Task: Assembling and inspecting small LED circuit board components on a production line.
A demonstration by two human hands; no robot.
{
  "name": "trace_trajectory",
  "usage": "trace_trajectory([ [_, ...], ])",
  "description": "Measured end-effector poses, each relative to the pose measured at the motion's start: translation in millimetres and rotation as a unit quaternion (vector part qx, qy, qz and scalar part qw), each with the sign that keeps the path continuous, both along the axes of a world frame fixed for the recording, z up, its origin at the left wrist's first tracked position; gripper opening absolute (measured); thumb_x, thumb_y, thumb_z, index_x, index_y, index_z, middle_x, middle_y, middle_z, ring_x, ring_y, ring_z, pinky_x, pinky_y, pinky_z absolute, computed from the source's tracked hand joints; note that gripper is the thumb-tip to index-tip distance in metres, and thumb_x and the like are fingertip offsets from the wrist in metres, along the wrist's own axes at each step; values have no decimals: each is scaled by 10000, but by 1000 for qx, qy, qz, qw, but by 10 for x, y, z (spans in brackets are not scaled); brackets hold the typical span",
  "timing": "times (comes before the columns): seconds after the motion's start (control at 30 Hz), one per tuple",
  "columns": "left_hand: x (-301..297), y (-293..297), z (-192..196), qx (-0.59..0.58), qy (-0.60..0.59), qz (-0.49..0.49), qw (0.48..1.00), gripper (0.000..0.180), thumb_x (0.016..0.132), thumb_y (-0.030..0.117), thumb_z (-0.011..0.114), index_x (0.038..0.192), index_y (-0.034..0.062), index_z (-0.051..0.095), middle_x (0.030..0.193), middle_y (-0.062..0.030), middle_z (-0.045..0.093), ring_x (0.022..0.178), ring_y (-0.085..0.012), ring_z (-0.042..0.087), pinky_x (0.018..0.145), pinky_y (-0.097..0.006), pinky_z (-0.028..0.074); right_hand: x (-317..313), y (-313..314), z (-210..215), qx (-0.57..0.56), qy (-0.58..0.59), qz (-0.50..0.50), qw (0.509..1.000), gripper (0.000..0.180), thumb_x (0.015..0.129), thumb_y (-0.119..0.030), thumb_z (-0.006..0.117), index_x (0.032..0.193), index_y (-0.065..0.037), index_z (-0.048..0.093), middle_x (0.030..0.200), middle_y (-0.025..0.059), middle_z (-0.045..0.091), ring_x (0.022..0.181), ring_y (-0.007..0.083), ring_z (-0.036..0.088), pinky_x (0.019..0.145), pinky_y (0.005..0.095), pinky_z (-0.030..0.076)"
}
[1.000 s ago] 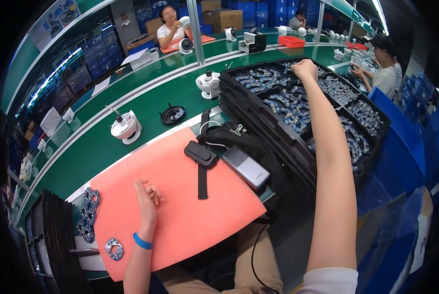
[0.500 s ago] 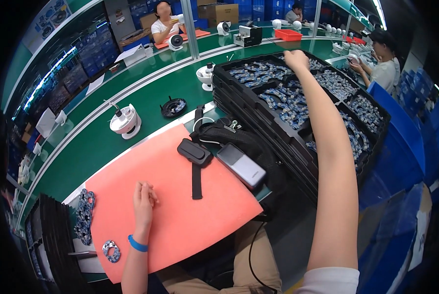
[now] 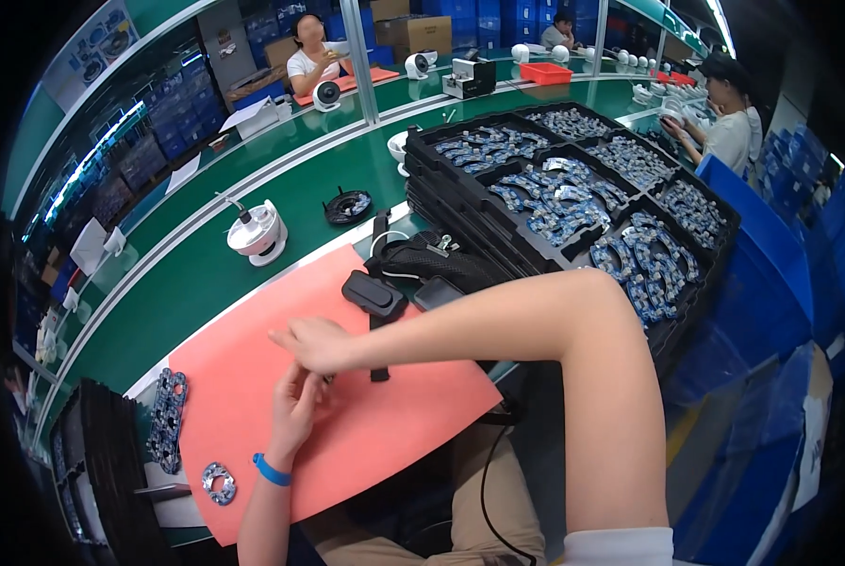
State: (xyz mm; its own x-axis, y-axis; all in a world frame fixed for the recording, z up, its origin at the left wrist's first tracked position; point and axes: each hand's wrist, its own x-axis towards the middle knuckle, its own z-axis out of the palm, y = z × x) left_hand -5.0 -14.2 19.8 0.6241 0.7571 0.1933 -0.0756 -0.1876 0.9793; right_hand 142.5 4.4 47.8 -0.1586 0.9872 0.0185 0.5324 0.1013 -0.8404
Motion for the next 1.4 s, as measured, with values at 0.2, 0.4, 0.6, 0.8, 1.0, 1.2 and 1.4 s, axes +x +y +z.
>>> trace_trajectory([
  [0.2,-120,90,-14,-7,-20,14,1000,174,953,134,453,931,0,562,744,-26,580,654,-64,513,590,-199,404,-49,-196,241,-57,152,21,987,450,951,-427,398,803,-2,412,581,118,527,437,186,567,369,276,434],
  [0.4,-93,63,30,-49,-31,-30,998,84,876,40,557,934,-19,572,764,-20,588,665,-67,521,606,-202,420,-129,-251,126,-80,115,-41,989,454,953,-439,396,785,-18,412,648,109,518,562,158,579,450,293,456],
  [0.6,-131,47,90,-47,-35,20,998,91,871,28,570,944,-25,580,804,-30,610,719,-81,566,649,-222,458,-271,-184,76,-91,234,-74,965,429,954,-440,389,921,-17,451,851,53,523,832,114,543,669,280,450],
  [0.8,-130,202,13,-128,-168,144,967,116,889,105,574,979,31,581,797,19,565,694,-46,529,621,-186,424,-154,-212,146,-122,218,-42,967,344,840,-269,628,1036,-25,485,924,71,574,823,146,590,736,274,474],
  [1.0,-128,254,-28,-169,-219,166,946,139,871,116,602,994,59,573,888,2,574,791,-67,546,679,-201,446,12,-223,176,-10,170,-27,985,275,790,-226,689,929,2,622,856,75,642,801,123,599,721,260,474],
  [1.2,-55,167,-85,-41,-3,134,990,119,889,122,582,931,44,502,869,-5,529,782,-60,504,665,-192,407,899,142,512,137,68,-188,970,238,763,-176,717,912,-15,624,748,60,649,676,108,596,621,255,473],
  [1.4,-27,79,-145,38,55,100,993,81,908,88,508,965,52,463,864,-3,504,757,-68,504,657,-208,410,2628,284,868,301,-9,-451,840,242,769,-180,716,936,-47,600,760,66,664,667,112,614,603,256,476],
])
